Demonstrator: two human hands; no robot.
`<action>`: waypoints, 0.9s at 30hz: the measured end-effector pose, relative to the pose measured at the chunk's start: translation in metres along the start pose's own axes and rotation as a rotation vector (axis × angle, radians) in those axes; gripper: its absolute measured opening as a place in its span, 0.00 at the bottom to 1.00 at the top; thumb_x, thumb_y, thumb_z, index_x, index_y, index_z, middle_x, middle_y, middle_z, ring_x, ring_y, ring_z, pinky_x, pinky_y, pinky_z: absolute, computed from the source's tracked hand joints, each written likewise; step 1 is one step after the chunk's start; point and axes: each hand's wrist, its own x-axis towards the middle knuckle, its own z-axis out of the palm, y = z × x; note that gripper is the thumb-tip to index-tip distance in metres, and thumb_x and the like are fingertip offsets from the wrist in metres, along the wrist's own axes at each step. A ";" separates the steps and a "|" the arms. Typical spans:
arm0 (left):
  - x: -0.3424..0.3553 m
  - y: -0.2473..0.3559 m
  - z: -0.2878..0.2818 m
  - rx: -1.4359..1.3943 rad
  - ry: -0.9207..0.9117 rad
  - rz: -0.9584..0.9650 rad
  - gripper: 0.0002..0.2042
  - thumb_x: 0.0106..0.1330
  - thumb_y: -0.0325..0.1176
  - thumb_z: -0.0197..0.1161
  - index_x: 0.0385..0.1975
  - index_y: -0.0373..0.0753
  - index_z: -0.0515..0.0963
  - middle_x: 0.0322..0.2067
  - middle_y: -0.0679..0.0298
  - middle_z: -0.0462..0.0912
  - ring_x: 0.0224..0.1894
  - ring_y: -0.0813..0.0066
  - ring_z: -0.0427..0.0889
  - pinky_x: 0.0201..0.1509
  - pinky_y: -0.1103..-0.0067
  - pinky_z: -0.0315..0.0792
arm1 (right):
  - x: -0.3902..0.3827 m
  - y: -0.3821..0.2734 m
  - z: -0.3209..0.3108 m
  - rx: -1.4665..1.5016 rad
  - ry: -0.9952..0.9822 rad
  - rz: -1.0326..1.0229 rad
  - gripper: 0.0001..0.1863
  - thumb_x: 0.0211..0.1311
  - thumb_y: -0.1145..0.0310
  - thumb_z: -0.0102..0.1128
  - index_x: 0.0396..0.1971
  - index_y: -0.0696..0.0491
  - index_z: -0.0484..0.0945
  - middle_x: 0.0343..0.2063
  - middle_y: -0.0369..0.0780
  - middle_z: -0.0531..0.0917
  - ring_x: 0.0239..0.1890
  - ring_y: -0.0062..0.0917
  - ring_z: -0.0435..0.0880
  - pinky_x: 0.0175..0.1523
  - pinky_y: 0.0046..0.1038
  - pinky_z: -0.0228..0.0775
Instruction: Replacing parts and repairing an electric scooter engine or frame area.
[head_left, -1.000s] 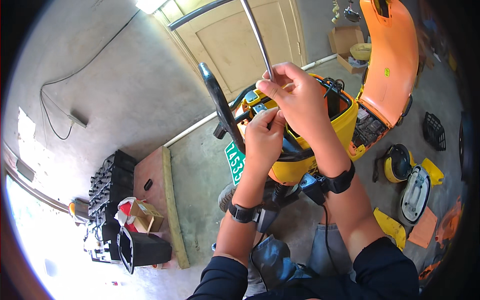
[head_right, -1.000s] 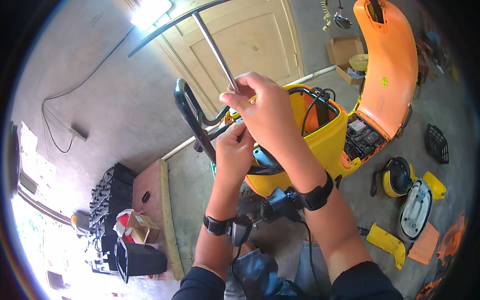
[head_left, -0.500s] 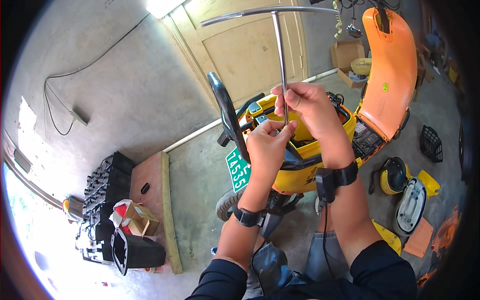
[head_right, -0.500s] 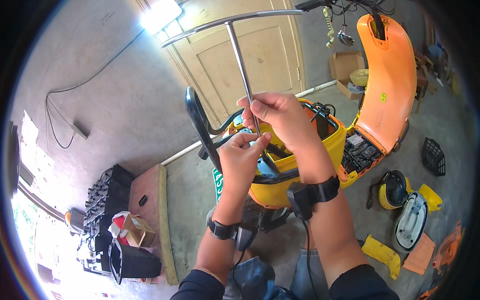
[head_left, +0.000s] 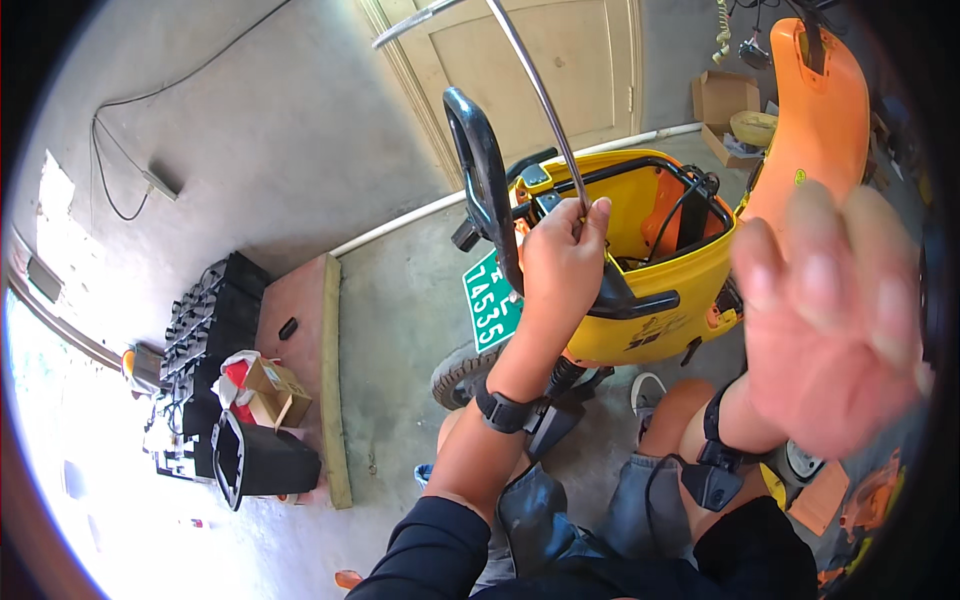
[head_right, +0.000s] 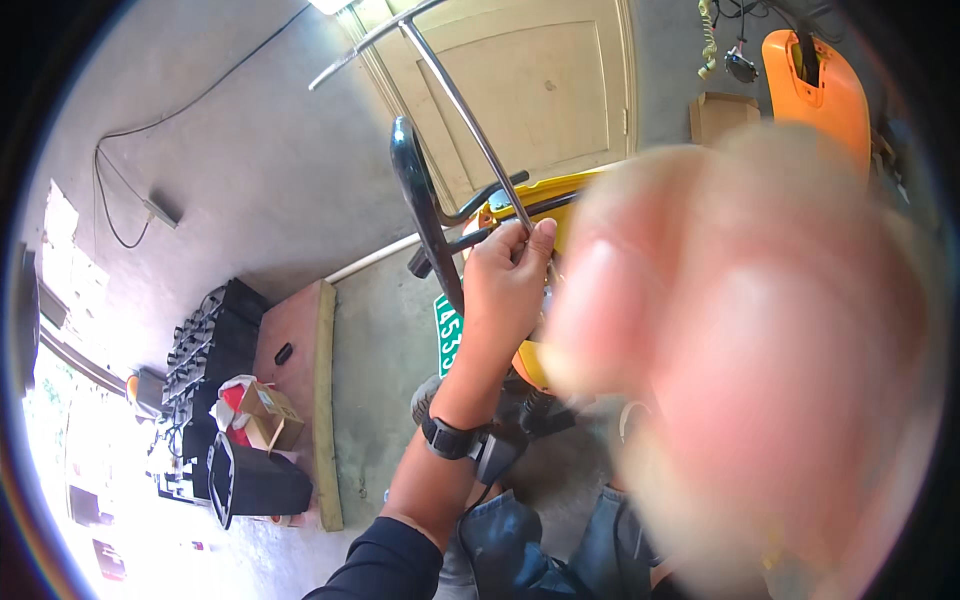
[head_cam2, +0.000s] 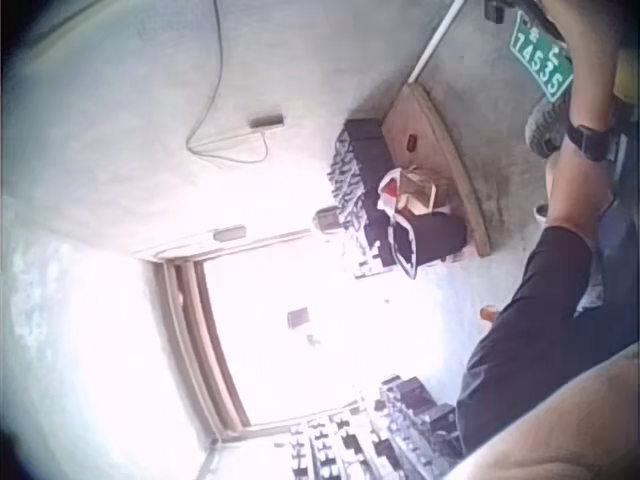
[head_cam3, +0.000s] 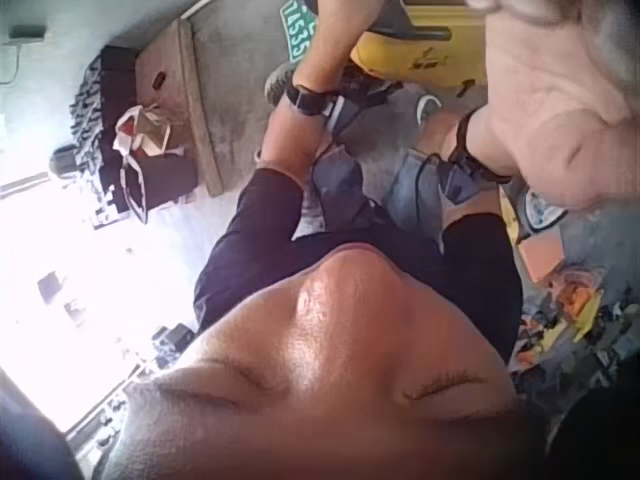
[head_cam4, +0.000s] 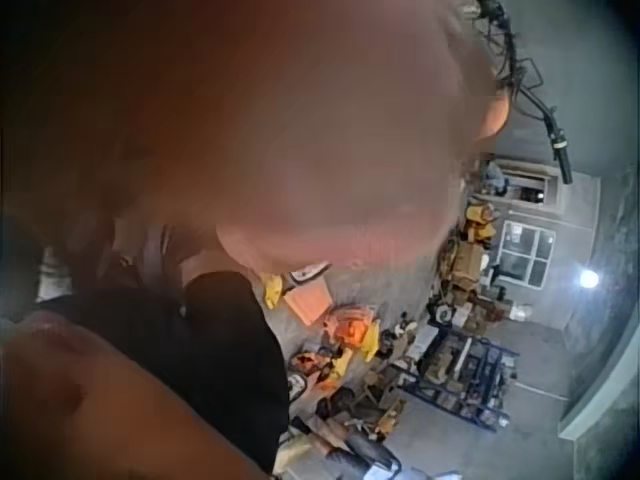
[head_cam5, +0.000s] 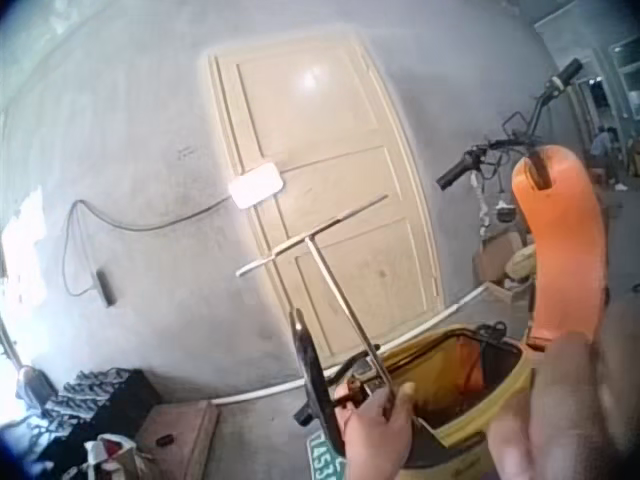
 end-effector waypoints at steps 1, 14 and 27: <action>0.000 0.001 0.000 0.024 -0.054 -0.102 0.15 0.69 0.39 0.59 0.27 0.31 0.75 0.13 0.62 0.67 0.16 0.77 0.62 0.22 0.75 0.60 | -0.008 -0.011 0.009 0.061 0.107 -0.013 0.03 0.65 0.66 0.53 0.31 0.45 0.74 0.38 0.30 0.72 0.44 0.20 0.69 0.46 0.29 0.60; -0.003 -0.005 0.004 0.041 -0.009 -0.077 0.17 0.69 0.40 0.61 0.26 0.30 0.76 0.12 0.70 0.64 0.17 0.85 0.58 0.20 0.79 0.55 | -0.037 -0.050 0.031 -0.347 0.347 -0.049 0.13 0.59 0.72 0.54 0.15 0.44 0.69 0.14 0.23 0.68 0.29 0.12 0.62 0.36 0.19 0.51; -0.001 0.000 0.003 0.037 -0.008 -0.081 0.17 0.70 0.40 0.60 0.25 0.30 0.76 0.13 0.74 0.61 0.17 0.86 0.56 0.20 0.80 0.53 | -0.028 -0.050 0.046 -0.073 0.264 0.256 0.11 0.60 0.77 0.56 0.21 0.44 0.74 0.22 0.24 0.76 0.34 0.13 0.67 0.43 0.22 0.56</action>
